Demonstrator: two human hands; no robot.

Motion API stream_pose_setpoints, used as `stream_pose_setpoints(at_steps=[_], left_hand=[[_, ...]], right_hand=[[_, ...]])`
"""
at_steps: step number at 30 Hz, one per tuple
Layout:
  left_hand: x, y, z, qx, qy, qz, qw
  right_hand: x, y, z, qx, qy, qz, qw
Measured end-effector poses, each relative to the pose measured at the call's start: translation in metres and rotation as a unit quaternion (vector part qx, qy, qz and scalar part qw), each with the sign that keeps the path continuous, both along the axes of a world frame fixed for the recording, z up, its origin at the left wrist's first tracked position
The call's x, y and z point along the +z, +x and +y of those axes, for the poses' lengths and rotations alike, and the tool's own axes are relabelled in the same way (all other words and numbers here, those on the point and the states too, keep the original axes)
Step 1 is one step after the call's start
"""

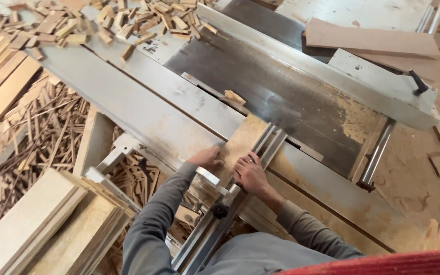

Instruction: The person places wooden boards on the sliding carriage of a table saw, aligns each board against the fence and push guide, and slides the carriage to cut the boards to size, stacking finished pieces on the side pile.

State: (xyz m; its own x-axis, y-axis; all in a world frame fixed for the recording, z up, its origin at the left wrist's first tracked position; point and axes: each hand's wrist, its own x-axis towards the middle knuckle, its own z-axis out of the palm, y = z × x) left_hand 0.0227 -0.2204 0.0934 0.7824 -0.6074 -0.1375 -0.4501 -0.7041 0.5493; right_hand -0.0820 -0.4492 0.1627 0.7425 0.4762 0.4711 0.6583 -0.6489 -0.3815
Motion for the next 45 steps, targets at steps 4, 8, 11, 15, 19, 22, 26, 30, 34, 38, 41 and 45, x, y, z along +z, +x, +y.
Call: stream_pose_setpoints(at_steps=[4, 8, 11, 15, 19, 22, 26, 30, 34, 38, 41, 45], left_hand=[[0.017, -0.009, -0.006, -0.015, 0.030, 0.061, 0.998], [0.037, -0.021, -0.026, 0.026, 0.107, 0.141, 0.984], [0.047, -0.027, -0.045, 0.055, 0.027, 0.244, 0.968], [0.048, -0.034, -0.072, 0.117, -0.207, 0.347, 0.907], [0.055, -0.029, -0.101, 0.048, -0.247, 0.364, 0.897], [0.092, -0.021, -0.100, 0.052, -0.173, 0.098, 0.979], [0.159, -0.037, -0.087, 0.180, -0.093, -0.151, 0.968], [0.222, -0.142, -0.053, 0.282, -0.097, -0.219, 0.929], [0.234, -0.304, 0.031, 0.324, -0.067, -0.380, 0.864], [0.206, -0.430, 0.119, 0.383, 0.218, -0.350, 0.826], [0.176, -0.473, 0.166, 0.412, 0.261, -0.369, 0.792], [0.155, -0.482, 0.178, 0.454, 0.324, -0.353, 0.751]], right_hand=[[0.001, -0.010, -0.006, -0.008, 0.009, -0.011, 1.000], [-0.002, -0.022, -0.021, -0.022, 0.019, -0.020, 0.999], [-0.009, -0.029, -0.032, -0.024, 0.016, -0.021, 0.999], [-0.021, -0.031, -0.048, -0.023, -0.005, -0.037, 0.999], [-0.032, -0.032, -0.067, -0.036, -0.022, -0.040, 0.998], [-0.039, -0.031, -0.080, -0.003, -0.017, -0.051, 0.999], [-0.051, -0.025, -0.093, 0.014, -0.064, -0.071, 0.995], [-0.069, -0.020, -0.102, -0.004, -0.040, -0.039, 0.998], [-0.077, -0.022, -0.103, 0.004, -0.033, -0.091, 0.995], [-0.073, -0.034, -0.098, 0.004, 0.043, -0.068, 0.997], [-0.066, -0.052, -0.098, -0.015, 0.085, -0.029, 0.996], [-0.059, -0.087, -0.106, -0.054, 0.160, 0.041, 0.985]])
